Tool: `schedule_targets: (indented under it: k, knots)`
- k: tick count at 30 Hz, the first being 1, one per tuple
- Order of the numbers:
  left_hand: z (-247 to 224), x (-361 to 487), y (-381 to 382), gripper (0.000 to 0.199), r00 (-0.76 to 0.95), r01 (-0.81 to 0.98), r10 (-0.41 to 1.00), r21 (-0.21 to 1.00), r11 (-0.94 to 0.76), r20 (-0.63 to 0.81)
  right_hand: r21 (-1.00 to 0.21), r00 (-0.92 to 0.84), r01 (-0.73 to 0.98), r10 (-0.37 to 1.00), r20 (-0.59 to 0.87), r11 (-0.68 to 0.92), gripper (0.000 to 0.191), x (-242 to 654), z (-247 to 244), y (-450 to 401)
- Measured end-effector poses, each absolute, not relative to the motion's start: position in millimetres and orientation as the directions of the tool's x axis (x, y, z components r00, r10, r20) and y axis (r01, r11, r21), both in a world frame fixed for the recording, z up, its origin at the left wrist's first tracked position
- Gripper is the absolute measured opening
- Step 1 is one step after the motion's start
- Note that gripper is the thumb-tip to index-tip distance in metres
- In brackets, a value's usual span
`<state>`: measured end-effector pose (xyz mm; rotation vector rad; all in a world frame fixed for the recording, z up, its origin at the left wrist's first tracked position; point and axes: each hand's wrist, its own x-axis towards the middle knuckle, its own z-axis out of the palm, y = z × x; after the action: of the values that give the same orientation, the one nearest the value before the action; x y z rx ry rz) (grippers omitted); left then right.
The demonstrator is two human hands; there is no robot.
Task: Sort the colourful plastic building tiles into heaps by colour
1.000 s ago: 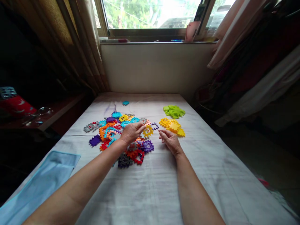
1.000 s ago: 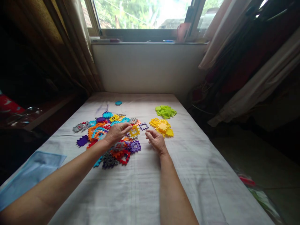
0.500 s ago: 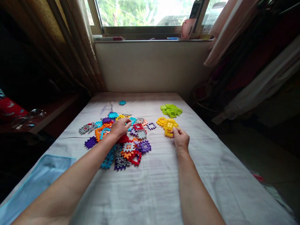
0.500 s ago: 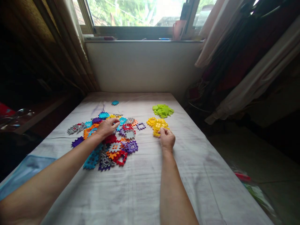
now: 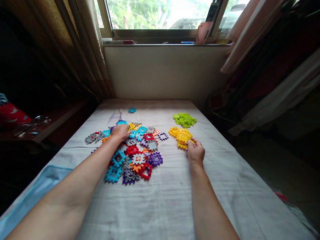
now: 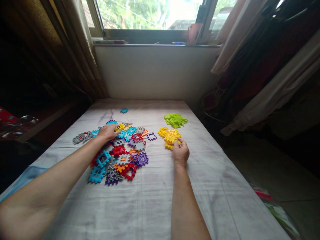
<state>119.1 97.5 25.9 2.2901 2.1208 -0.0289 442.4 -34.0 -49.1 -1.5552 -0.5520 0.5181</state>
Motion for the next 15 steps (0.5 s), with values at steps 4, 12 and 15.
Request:
schedule_targets:
  k: [4,12,15]
  knots:
    - [23,117,108,0.045,0.057,0.998,0.996,-0.029,-0.059,-0.064,-0.994,0.776,0.092,0.63,0.039,-0.052,0.048,442,-52,-34]
    - [29,108,96,0.029,0.108,0.994,0.994,0.005,-0.108,-0.008,-0.994,0.785,0.104,0.616,0.072,-0.017,0.042,441,-54,-33]
    - [36,102,86,0.024,0.097,0.993,0.995,0.062,-0.099,0.036,-0.993,0.798,0.12,0.594,0.103,0.011,0.042,440,-51,-34]
